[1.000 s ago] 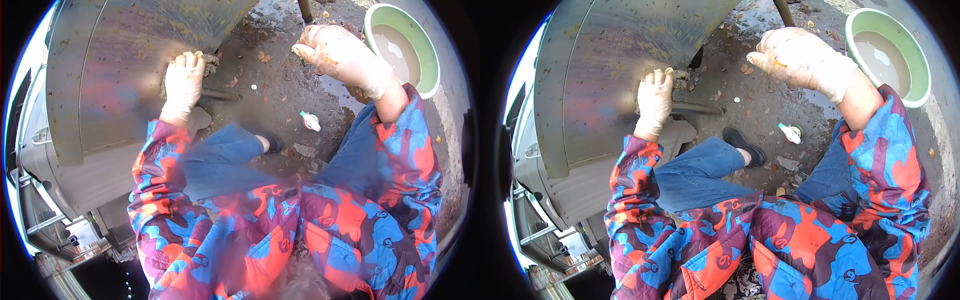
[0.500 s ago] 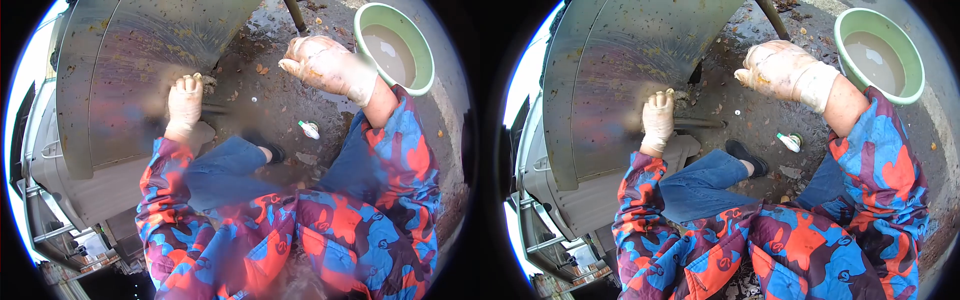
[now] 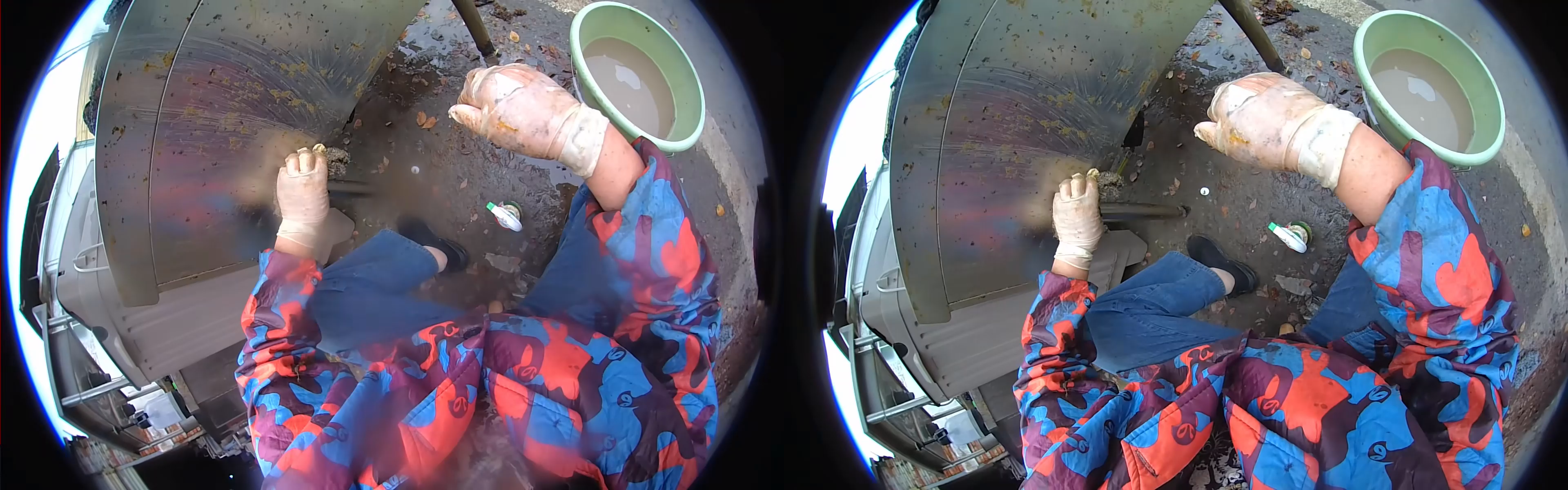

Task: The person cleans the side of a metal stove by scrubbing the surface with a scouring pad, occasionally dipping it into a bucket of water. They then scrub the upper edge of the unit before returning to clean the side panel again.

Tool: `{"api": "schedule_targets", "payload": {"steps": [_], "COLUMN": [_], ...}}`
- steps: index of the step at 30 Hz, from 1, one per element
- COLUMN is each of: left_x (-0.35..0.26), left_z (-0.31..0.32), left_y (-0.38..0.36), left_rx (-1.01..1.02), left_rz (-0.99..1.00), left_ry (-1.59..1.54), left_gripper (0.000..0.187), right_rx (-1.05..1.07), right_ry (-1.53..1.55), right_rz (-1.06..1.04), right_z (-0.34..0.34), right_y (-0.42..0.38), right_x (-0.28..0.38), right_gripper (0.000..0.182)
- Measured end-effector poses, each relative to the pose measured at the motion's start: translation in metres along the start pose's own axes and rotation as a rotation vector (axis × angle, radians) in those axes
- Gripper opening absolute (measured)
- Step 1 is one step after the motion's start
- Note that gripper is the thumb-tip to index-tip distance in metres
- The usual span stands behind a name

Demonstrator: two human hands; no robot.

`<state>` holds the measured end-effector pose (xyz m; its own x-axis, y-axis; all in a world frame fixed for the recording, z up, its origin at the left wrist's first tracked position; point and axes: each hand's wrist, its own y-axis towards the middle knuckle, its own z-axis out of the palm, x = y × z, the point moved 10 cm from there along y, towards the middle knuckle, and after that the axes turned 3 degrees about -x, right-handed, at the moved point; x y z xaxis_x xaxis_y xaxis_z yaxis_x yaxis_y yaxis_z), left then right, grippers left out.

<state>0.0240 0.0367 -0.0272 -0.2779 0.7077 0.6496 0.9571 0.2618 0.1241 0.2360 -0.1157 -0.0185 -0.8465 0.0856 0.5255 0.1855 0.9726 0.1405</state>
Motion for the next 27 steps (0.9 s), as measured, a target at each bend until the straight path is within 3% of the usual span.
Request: {"api": "schedule_targets", "payload": {"steps": [7, 13, 19, 27], "left_x": [0.045, -0.005, 0.035, 0.008], "left_z": [-0.062, 0.015, -0.057, -0.016], "left_y": [0.019, -0.008, 0.018, 0.011], "left_rx": [-0.300, 0.112, -0.282, -0.046], "left_rz": [-0.129, -0.049, -0.138, -0.089], "left_ry": [-0.038, -0.019, -0.100, -0.051], "left_gripper": [0.044, 0.045, 0.045, 0.046], "right_rx": [-0.038, -0.013, 0.020, -0.032], "right_ry": [0.017, 0.016, -0.006, 0.014], "right_rz": [-0.004, -0.006, -0.016, -0.009], "right_z": [-0.006, -0.001, 0.000, -0.002], "right_y": [-0.002, 0.000, -0.001, -0.001], "right_x": [-0.001, 0.001, -0.002, 0.001], "right_gripper": [0.031, 0.032, 0.034, 0.033]}}
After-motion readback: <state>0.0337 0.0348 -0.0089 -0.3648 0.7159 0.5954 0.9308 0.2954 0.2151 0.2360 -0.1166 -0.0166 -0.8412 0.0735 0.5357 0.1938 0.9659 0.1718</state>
